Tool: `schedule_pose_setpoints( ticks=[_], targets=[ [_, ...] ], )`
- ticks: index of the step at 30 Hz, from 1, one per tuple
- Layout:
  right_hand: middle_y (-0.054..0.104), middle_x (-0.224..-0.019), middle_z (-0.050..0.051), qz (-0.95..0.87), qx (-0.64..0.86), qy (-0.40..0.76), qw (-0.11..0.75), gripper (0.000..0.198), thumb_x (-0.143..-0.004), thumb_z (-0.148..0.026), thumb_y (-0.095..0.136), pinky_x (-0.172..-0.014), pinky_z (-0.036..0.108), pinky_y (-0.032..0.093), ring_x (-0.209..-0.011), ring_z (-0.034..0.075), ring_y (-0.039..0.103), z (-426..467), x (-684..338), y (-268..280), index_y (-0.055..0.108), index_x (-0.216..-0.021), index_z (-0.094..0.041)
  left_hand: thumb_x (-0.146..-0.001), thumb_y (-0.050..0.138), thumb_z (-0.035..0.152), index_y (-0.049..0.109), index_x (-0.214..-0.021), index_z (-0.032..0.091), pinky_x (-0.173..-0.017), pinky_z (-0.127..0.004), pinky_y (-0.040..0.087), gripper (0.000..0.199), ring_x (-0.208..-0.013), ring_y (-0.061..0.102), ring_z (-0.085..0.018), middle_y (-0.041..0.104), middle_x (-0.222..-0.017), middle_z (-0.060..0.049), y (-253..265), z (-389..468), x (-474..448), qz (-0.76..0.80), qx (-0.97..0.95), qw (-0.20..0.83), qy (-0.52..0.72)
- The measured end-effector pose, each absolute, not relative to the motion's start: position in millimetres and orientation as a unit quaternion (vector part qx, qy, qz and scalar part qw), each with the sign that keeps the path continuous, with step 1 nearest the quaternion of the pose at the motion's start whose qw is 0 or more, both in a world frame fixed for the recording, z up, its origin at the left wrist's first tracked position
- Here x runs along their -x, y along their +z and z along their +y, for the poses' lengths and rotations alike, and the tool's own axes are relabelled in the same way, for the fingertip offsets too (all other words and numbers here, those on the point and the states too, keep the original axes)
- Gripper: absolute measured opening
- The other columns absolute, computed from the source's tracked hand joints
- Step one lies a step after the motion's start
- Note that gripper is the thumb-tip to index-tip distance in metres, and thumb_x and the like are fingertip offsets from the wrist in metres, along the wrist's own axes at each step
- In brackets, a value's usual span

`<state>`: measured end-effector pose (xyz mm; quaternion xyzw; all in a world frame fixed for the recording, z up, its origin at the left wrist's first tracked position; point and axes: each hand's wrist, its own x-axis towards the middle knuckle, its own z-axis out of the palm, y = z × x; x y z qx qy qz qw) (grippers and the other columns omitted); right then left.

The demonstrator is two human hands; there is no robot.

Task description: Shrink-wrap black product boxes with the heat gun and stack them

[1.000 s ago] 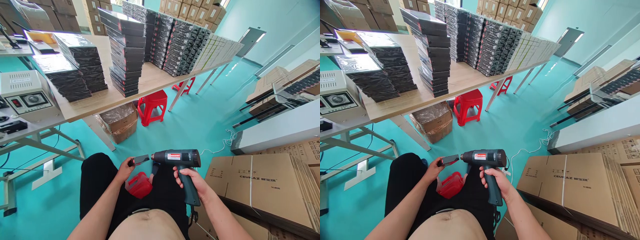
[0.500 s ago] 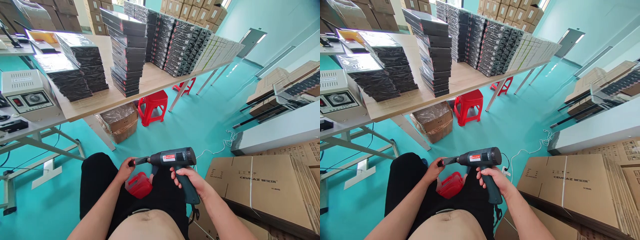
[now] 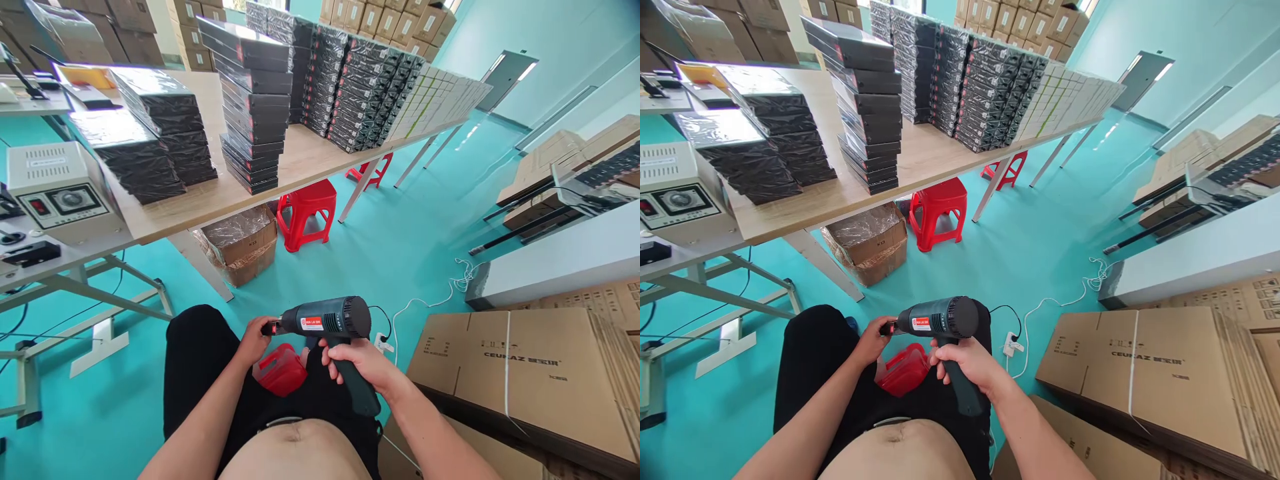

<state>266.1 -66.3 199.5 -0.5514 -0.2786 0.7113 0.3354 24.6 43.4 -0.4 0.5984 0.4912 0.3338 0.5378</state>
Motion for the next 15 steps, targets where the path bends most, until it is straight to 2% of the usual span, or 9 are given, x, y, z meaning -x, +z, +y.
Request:
schedule_pose_setpoints(
  ticks=[4,9,13,15],
  targets=[
    [0.067,-0.075,0.005,-0.306,0.541,0.724,0.298,0.030,-0.069,-0.028,0.066,-0.051,0.027,0.048,-0.055,0.014,0.059,-64.7,-259.3,199.5,0.067,-0.095,-0.012,-0.058,0.059,0.006,0.072,-0.091,0.024,-0.092,-0.043,0.040,0.040,-0.099,0.058,-0.027,0.068,-0.097,-0.006,-2.0,43.6,-22.2,0.489,-0.623,0.514,0.329],
    [0.067,-0.074,0.004,-0.296,0.592,0.677,0.322,0.030,-0.070,-0.028,0.065,-0.050,0.026,0.047,-0.054,0.013,0.059,-63.1,-261.1,196.3,0.068,-0.095,-0.013,-0.057,0.053,0.003,0.071,-0.094,0.024,-0.095,-0.043,0.039,0.046,-0.101,0.057,-0.026,0.068,-0.099,-0.005,-8.1,43.6,-20.5,0.489,-0.637,0.496,0.330],
    [0.068,-0.075,0.005,-0.303,0.553,0.717,0.296,0.031,-0.068,-0.027,0.066,-0.050,0.027,0.048,-0.055,0.014,0.059,-64.2,-260.9,196.6,0.067,-0.095,-0.012,-0.058,0.049,0.003,0.070,-0.097,0.022,-0.095,-0.040,0.039,0.049,-0.100,0.057,-0.024,0.067,-0.100,-0.005,-13.5,45.3,-20.9,0.475,-0.668,0.486,0.303],
    [0.068,-0.076,0.006,-0.304,0.541,0.719,0.312,0.031,-0.069,-0.027,0.066,-0.051,0.026,0.048,-0.055,0.014,0.060,-63.4,-259.5,195.4,0.067,-0.097,-0.012,-0.058,0.048,0.003,0.068,-0.098,0.020,-0.094,-0.039,0.040,0.049,-0.099,0.058,-0.023,0.067,-0.099,-0.005,-13.3,46.3,-21.6,0.478,-0.670,0.487,0.293]
  ],
)
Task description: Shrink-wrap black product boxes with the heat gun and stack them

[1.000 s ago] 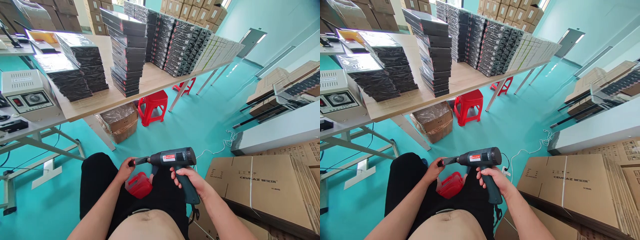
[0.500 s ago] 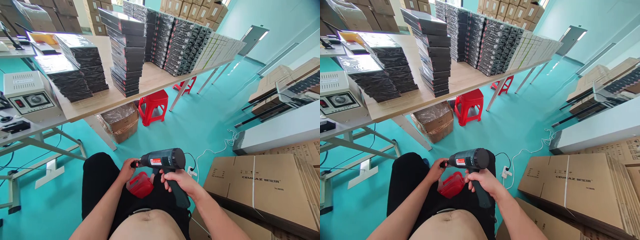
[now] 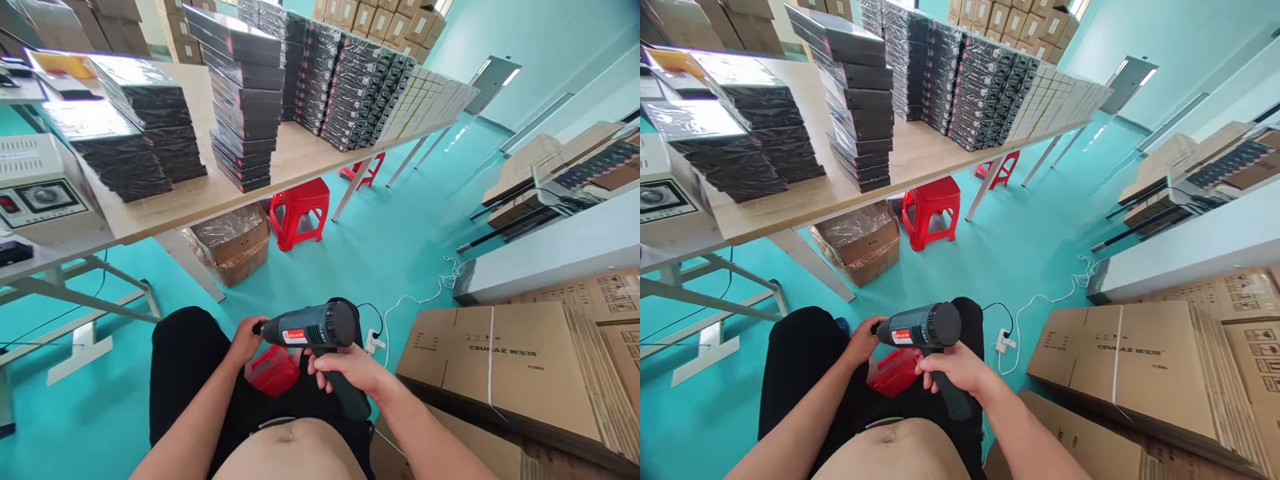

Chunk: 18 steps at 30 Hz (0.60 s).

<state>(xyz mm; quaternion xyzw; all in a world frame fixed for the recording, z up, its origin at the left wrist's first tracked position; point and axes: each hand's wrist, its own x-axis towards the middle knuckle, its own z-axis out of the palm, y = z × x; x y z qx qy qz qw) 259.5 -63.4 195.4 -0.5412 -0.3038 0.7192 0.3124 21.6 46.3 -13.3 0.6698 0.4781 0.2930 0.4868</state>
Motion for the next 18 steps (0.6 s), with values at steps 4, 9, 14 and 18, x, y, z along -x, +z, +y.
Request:
schedule_pose_setpoints(
  ticks=[4,9,14,18],
  targets=[
    [0.067,-0.075,0.005,-0.274,0.603,0.666,0.344,0.029,-0.071,-0.026,0.063,-0.050,0.025,0.048,-0.056,0.013,0.060,-60.3,-265.2,191.6,0.066,-0.096,-0.012,-0.054,0.045,0.002,0.068,-0.098,0.019,-0.095,-0.037,0.041,0.053,-0.101,0.058,-0.023,0.068,-0.101,-0.005,-5.6,46.4,-21.3,0.490,-0.654,0.493,0.300],
    [0.067,-0.077,0.006,-0.291,0.536,0.731,0.305,0.030,-0.071,-0.025,0.063,-0.049,0.025,0.048,-0.056,0.014,0.061,-65.6,-272.2,192.8,0.065,-0.098,-0.011,-0.054,0.046,0.005,0.068,-0.094,0.019,-0.089,-0.035,0.044,0.047,-0.094,0.060,-0.023,0.069,-0.095,-0.003,-2.4,46.4,-21.0,0.494,-0.620,0.523,0.314],
    [0.066,-0.078,0.005,-0.253,0.607,0.657,0.369,0.029,-0.074,-0.027,0.061,-0.050,0.025,0.049,-0.059,0.014,0.061,-66.4,-282.3,186.9,0.063,-0.099,-0.012,-0.055,0.045,0.007,0.067,-0.095,0.019,-0.090,-0.035,0.042,0.047,-0.096,0.060,-0.023,0.069,-0.097,-0.004,-6.4,46.6,-20.4,0.486,-0.615,0.526,0.330],
    [0.066,-0.078,0.006,-0.264,0.598,0.681,0.331,0.032,-0.072,-0.026,0.063,-0.049,0.025,0.048,-0.058,0.014,0.061,-70.3,-291.1,181.1,0.063,-0.099,-0.011,-0.057,0.044,0.007,0.066,-0.097,0.019,-0.088,-0.034,0.043,0.047,-0.095,0.060,-0.023,0.068,-0.098,-0.004,-5.2,47.2,-19.8,0.487,-0.623,0.518,0.325]
  ],
)
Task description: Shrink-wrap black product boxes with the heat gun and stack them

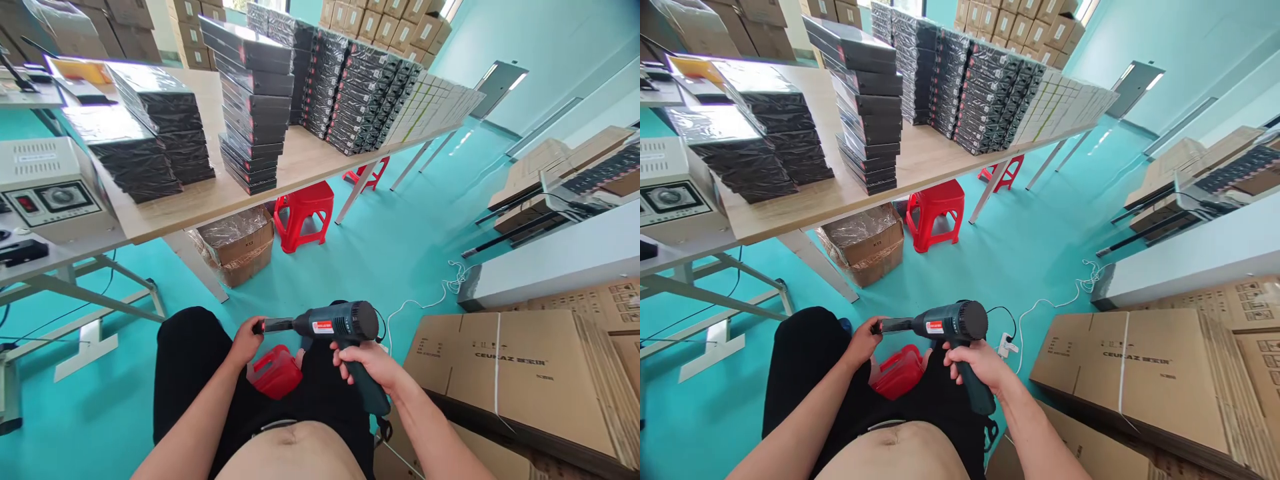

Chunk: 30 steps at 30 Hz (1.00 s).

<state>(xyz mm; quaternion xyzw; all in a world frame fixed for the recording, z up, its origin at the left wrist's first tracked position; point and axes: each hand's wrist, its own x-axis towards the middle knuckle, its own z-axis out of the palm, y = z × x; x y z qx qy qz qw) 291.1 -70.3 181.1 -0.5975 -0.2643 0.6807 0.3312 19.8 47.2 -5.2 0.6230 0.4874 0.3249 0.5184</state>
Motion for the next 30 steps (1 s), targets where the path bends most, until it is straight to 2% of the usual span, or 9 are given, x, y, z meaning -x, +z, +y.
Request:
schedule_pose_setpoints(
  ticks=[4,7,9,13,18,22,24,27,30],
  targets=[
    [0.066,-0.082,0.006,-0.258,0.594,0.668,0.368,0.032,-0.074,-0.029,0.062,-0.053,0.025,0.049,-0.061,0.014,0.061,-75.0,-286.3,179.5,0.063,-0.102,-0.012,-0.055,0.043,0.007,0.066,-0.098,0.019,-0.089,-0.034,0.043,0.050,-0.095,0.061,-0.023,0.069,-0.096,-0.004,-2.2,47.4,-21.1,0.487,-0.625,0.519,0.321],
    [0.066,-0.078,0.006,-0.261,0.595,0.678,0.344,0.030,-0.073,-0.027,0.062,-0.050,0.025,0.049,-0.059,0.014,0.061,-76.4,-283.0,177.6,0.063,-0.099,-0.012,-0.053,0.044,0.008,0.067,-0.098,0.018,-0.089,-0.035,0.043,0.051,-0.096,0.061,-0.023,0.069,-0.097,-0.004,1.3,47.2,-20.6,0.498,-0.617,0.522,0.315],
    [0.066,-0.080,0.007,-0.269,0.577,0.695,0.334,0.031,-0.073,-0.027,0.063,-0.050,0.026,0.049,-0.059,0.015,0.061,-76.4,-282.0,176.0,0.064,-0.100,-0.011,-0.053,0.044,0.009,0.067,-0.096,0.019,-0.089,-0.036,0.044,0.050,-0.095,0.061,-0.024,0.069,-0.096,-0.004,5.0,46.8,-20.4,0.510,-0.606,0.524,0.314],
    [0.067,-0.081,0.007,-0.252,0.607,0.653,0.377,0.029,-0.076,-0.028,0.061,-0.052,0.026,0.050,-0.060,0.015,0.061,-74.3,-285.2,175.9,0.063,-0.100,-0.012,-0.053,0.047,0.011,0.067,-0.089,0.019,-0.086,-0.035,0.046,0.041,-0.090,0.061,-0.023,0.069,-0.088,-0.003,15.5,44.3,-23.2,0.511,-0.559,0.557,0.339],
    [0.066,-0.080,0.008,-0.246,0.554,0.705,0.368,0.028,-0.077,-0.024,0.056,-0.049,0.024,0.048,-0.060,0.015,0.062,-74.3,-293.0,187.8,0.063,-0.100,-0.011,-0.050,0.050,0.010,0.060,-0.083,0.018,-0.063,-0.031,0.050,0.035,-0.066,0.062,-0.020,0.064,-0.068,0.000,13.7,41.6,-26.2,0.519,-0.364,0.692,0.346],
    [0.065,-0.082,0.006,-0.232,0.526,0.694,0.433,0.028,-0.078,-0.025,0.055,-0.052,0.024,0.049,-0.063,0.014,0.061,-67.7,-289.9,199.4,0.063,-0.101,-0.012,-0.049,0.047,0.013,0.055,-0.076,0.018,-0.047,-0.026,0.043,0.029,-0.050,0.055,-0.016,0.057,-0.057,0.003,-0.1,42.1,-24.5,0.559,-0.260,0.708,0.345],
    [0.066,-0.082,0.006,-0.236,0.532,0.690,0.432,0.027,-0.077,-0.025,0.056,-0.052,0.024,0.049,-0.062,0.014,0.061,-62.1,-287.6,203.2,0.064,-0.100,-0.013,-0.049,0.046,0.013,0.054,-0.076,0.018,-0.045,-0.026,0.043,0.028,-0.049,0.055,-0.016,0.056,-0.057,0.003,-2.1,42.4,-24.0,0.556,-0.257,0.713,0.340],
    [0.067,-0.081,0.007,-0.262,0.536,0.705,0.383,0.029,-0.075,-0.026,0.059,-0.051,0.025,0.049,-0.061,0.016,0.062,-56.7,-285.3,206.1,0.064,-0.100,-0.012,-0.049,0.046,0.012,0.057,-0.085,0.018,-0.047,-0.026,0.044,0.038,-0.051,0.057,-0.017,0.059,-0.059,0.003,4.1,42.4,-24.4,0.553,-0.288,0.703,0.343],
    [0.068,-0.080,0.007,-0.287,0.568,0.691,0.344,0.030,-0.073,-0.027,0.062,-0.051,0.026,0.049,-0.060,0.016,0.062,-56.6,-284.3,206.0,0.064,-0.099,-0.012,-0.051,0.047,0.011,0.058,-0.093,0.018,-0.057,-0.030,0.050,0.045,-0.063,0.063,-0.020,0.064,-0.068,0.001,15.5,41.9,-25.5,0.522,-0.340,0.694,0.360]
  ],
)
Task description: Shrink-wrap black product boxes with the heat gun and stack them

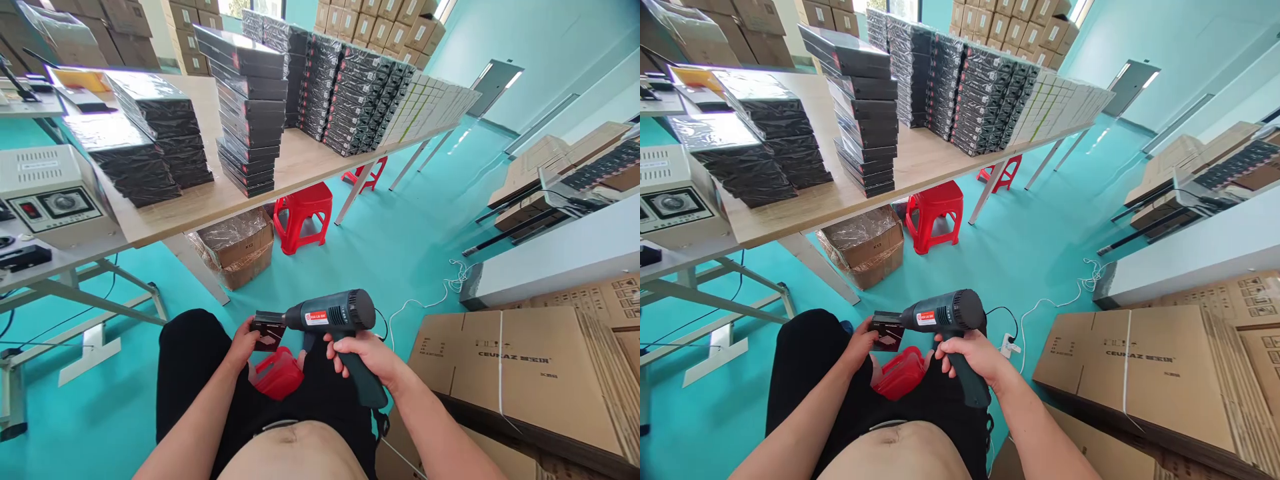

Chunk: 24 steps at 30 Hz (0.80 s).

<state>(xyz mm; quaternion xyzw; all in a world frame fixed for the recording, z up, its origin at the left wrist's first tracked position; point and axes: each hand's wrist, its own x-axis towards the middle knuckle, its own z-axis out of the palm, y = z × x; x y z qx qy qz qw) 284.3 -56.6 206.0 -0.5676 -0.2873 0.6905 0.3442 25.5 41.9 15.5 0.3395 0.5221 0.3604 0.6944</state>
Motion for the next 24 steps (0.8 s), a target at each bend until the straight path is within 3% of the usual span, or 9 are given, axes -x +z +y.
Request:
schedule_pose_setpoints(
  ticks=[12,17,21,24],
  targets=[
    [0.068,-0.073,0.005,-0.282,0.622,0.651,0.332,0.031,-0.069,-0.028,0.064,-0.051,0.027,0.048,-0.055,0.014,0.060,-61.1,-276.7,198.9,0.065,-0.096,-0.012,-0.059,0.056,0.015,0.060,-0.089,0.017,-0.071,-0.036,0.053,0.031,-0.075,0.063,-0.021,0.064,-0.078,0.000,16.8,44.9,-26.3,0.480,-0.455,0.652,0.369],
    [0.069,-0.075,0.006,-0.314,0.522,0.726,0.318,0.029,-0.067,-0.026,0.066,-0.051,0.027,0.048,-0.056,0.015,0.061,-55.2,-246.6,203.8,0.067,-0.092,-0.011,-0.058,0.059,0.016,0.063,-0.085,0.017,-0.075,-0.037,0.052,0.028,-0.082,0.063,-0.023,0.066,-0.081,-0.002,18.4,45.1,-25.9,0.511,-0.494,0.604,0.362],
    [0.067,-0.069,0.004,-0.269,0.592,0.664,0.369,0.029,-0.069,-0.028,0.065,-0.050,0.026,0.048,-0.054,0.014,0.060,-47.2,-249.4,200.5,0.065,-0.094,-0.012,-0.056,0.054,0.013,0.061,-0.091,0.017,-0.070,-0.039,0.053,0.036,-0.075,0.065,-0.024,0.067,-0.076,-0.002,20.7,42.3,-24.0,0.506,-0.416,0.661,0.367],
    [0.068,-0.076,0.006,-0.267,0.605,0.658,0.360,0.029,-0.071,-0.027,0.062,-0.049,0.025,0.049,-0.058,0.015,0.061,-47.1,-270.0,199.5,0.064,-0.095,-0.012,-0.053,0.049,0.010,0.060,-0.090,0.017,-0.065,-0.037,0.054,0.040,-0.069,0.065,-0.023,0.067,-0.073,-0.001,24.5,42.0,-23.4,0.505,-0.368,0.685,0.374]
  ],
)
